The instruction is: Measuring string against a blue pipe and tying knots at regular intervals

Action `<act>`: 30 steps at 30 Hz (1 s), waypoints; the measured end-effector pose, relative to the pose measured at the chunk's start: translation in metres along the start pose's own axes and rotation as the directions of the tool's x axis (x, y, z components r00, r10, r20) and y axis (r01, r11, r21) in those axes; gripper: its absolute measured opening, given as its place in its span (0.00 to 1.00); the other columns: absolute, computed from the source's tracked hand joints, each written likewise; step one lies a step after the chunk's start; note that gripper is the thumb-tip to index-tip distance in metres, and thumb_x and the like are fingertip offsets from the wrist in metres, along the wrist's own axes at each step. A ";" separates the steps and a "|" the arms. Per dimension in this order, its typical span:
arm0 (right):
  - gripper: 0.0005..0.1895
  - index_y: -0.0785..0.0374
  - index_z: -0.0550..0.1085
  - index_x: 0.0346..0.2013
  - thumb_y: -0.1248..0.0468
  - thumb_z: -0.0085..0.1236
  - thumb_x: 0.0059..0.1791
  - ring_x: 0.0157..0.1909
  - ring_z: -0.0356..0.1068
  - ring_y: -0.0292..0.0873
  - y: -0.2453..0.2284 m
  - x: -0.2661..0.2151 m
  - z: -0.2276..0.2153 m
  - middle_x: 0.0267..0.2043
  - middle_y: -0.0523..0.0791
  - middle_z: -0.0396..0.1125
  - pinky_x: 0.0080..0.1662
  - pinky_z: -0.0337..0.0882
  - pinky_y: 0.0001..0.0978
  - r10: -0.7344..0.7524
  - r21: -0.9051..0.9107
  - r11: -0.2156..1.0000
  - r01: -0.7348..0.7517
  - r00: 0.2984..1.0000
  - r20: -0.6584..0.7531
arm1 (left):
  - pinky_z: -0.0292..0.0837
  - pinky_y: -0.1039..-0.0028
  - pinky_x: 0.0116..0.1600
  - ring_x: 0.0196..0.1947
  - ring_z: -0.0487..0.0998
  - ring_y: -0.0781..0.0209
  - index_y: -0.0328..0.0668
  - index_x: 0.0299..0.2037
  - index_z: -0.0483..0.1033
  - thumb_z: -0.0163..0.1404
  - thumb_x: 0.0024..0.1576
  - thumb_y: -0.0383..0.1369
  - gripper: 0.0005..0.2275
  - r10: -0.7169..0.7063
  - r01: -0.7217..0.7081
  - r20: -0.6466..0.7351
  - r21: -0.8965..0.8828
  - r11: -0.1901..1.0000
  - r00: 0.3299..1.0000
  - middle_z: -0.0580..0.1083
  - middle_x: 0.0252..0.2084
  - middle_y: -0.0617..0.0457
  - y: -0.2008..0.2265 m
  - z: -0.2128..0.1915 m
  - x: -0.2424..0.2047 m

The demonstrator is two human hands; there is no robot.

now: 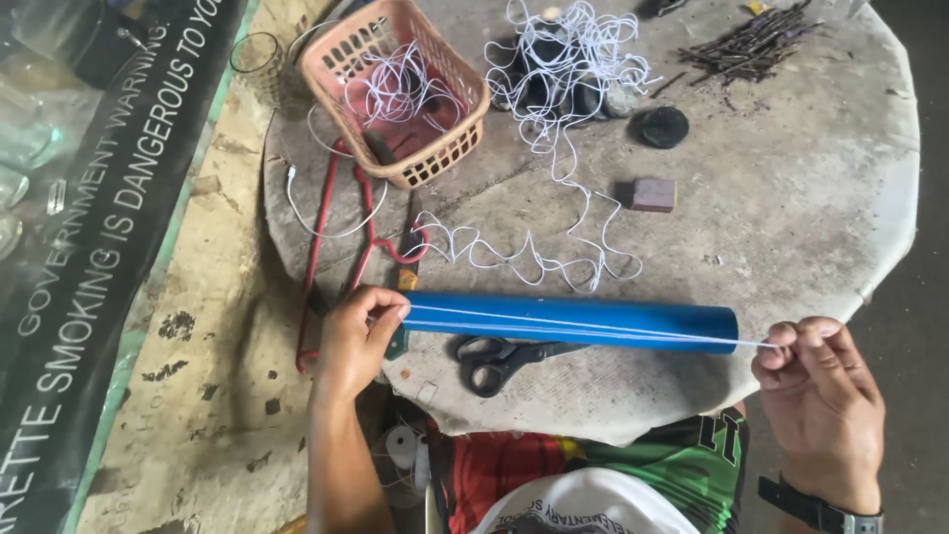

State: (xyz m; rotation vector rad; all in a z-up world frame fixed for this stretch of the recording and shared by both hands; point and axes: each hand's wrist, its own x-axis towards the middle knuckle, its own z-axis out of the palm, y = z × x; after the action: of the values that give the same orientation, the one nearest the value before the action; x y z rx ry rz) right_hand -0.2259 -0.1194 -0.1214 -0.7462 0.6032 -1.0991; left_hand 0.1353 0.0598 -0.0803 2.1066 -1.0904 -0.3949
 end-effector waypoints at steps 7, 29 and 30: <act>0.05 0.59 0.67 0.36 0.68 0.40 0.50 0.30 0.60 0.36 -0.002 0.003 -0.006 0.31 0.46 0.64 0.35 0.59 0.24 -0.043 -0.135 0.989 0.057 0.993 0.107 | 0.62 0.73 0.29 0.22 0.72 0.63 0.44 0.28 0.71 0.46 0.50 0.40 0.09 -0.002 0.011 -0.044 0.194 0.981 0.999 0.74 0.27 0.58 -0.005 -0.002 0.000; 0.05 0.59 0.64 0.32 0.68 0.37 0.49 0.26 0.58 0.34 0.005 0.004 0.011 0.27 0.43 0.60 0.29 0.58 0.21 -0.003 0.020 1.000 0.003 1.000 0.010 | 0.64 0.72 0.31 0.27 0.71 0.62 0.42 0.32 0.72 0.46 0.51 0.38 0.09 -0.083 0.100 -0.096 0.184 0.978 0.992 0.74 0.29 0.56 -0.005 0.000 -0.010; 0.06 0.58 0.65 0.34 0.66 0.36 0.50 0.26 0.58 0.34 0.002 0.002 0.015 0.26 0.41 0.60 0.32 0.60 0.24 -0.069 -0.068 0.995 0.075 0.994 0.082 | 0.64 0.71 0.32 0.28 0.72 0.61 0.40 0.32 0.72 0.46 0.52 0.37 0.09 0.008 0.023 -0.146 0.208 0.978 0.989 0.73 0.30 0.55 -0.005 -0.001 -0.012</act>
State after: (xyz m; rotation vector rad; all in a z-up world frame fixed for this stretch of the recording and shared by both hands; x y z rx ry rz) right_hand -0.2129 -0.1169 -0.1142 -0.8751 0.5533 -1.1132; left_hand 0.1313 0.0722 -0.0839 2.2839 -1.0773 -0.1302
